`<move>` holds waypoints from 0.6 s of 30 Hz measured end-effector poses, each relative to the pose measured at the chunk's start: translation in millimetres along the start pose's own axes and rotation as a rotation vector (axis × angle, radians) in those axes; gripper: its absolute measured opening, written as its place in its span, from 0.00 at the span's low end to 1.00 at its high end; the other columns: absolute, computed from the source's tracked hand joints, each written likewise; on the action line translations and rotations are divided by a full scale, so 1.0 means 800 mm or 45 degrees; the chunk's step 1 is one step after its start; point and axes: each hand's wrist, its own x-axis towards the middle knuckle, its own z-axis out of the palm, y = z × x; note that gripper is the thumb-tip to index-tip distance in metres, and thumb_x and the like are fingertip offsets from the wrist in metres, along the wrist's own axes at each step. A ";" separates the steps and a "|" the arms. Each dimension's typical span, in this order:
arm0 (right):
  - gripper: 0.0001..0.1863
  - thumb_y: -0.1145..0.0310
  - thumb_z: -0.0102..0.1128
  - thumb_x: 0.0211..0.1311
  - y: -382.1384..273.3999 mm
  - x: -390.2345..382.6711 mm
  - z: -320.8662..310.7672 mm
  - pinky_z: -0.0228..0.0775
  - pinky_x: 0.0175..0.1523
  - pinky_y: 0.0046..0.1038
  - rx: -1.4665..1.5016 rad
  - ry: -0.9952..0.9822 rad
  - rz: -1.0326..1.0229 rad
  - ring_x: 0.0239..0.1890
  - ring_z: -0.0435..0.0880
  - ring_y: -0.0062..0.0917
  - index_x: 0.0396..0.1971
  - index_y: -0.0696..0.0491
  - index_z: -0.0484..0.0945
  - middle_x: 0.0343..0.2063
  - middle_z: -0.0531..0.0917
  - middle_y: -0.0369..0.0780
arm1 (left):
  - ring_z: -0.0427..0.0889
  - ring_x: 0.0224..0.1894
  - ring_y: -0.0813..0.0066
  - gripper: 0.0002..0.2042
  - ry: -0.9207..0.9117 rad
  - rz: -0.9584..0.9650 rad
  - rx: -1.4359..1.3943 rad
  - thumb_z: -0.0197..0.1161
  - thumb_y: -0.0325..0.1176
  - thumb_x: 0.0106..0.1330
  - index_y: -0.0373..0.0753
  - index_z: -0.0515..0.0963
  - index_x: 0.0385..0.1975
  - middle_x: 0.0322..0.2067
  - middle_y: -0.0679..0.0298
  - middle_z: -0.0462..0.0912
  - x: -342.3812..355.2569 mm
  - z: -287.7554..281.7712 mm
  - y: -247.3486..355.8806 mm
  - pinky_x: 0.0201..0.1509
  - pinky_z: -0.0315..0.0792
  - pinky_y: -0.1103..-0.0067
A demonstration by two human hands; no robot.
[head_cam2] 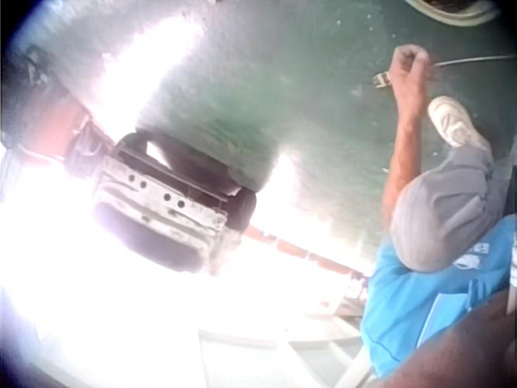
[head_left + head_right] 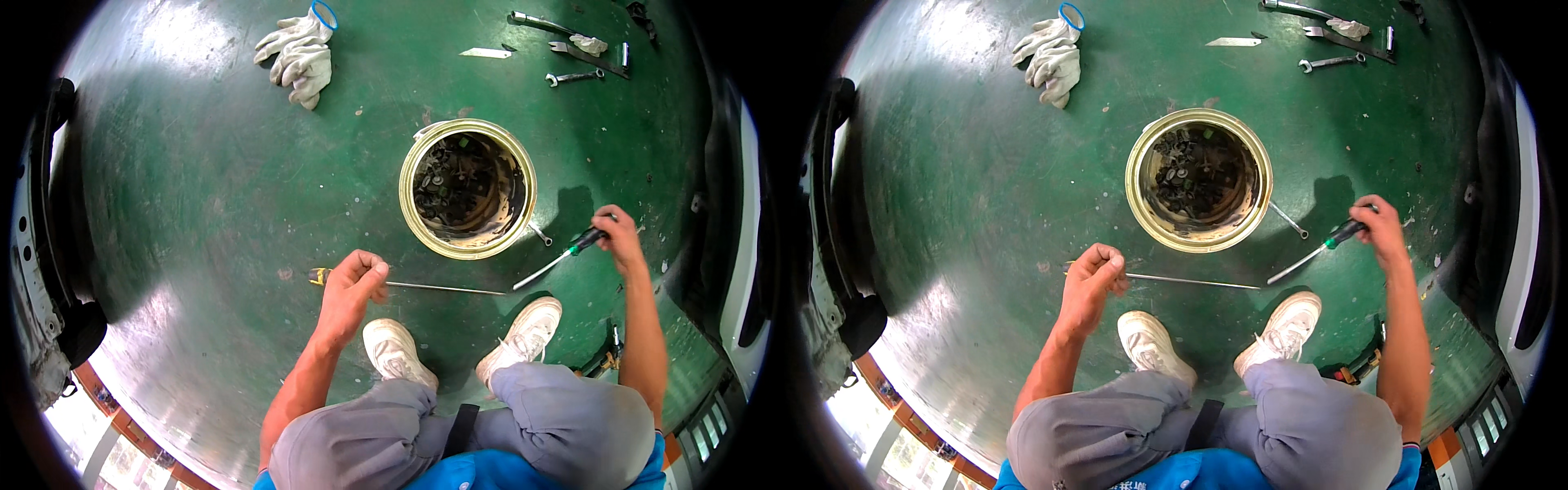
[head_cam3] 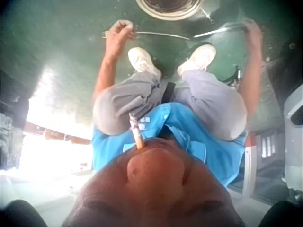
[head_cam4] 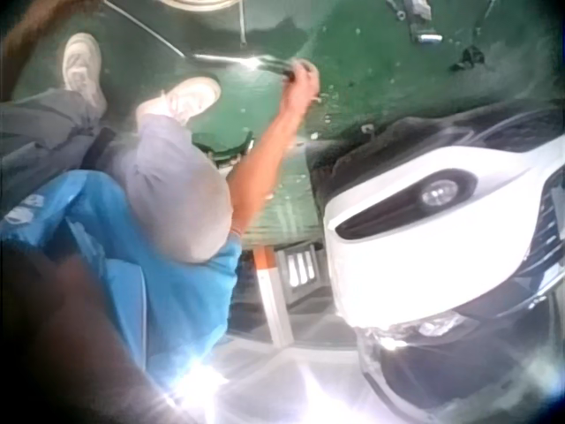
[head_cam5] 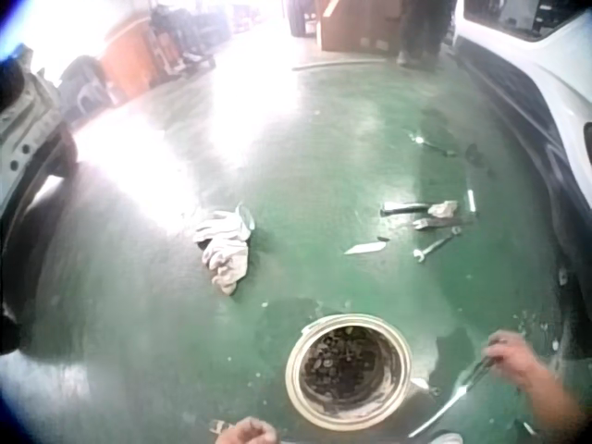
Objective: The person uses a screwdriver to remove screws from the front bumper of a white car. They then retrieve a small fastener from a container on the floor and install it into the bumper area. Finally, they use the screwdriver to secure the bumper trim back in place.
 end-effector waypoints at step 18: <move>0.07 0.72 0.60 0.52 -0.238 -0.040 0.308 0.81 0.42 0.35 -2.182 -0.496 -1.071 0.37 0.88 0.37 0.28 0.54 0.86 0.33 0.87 0.44 | 0.62 0.19 0.88 0.09 0.032 -0.021 -0.154 0.67 0.36 0.70 0.40 0.76 0.31 0.19 0.76 0.68 -0.021 0.007 -0.035 0.22 0.54 0.84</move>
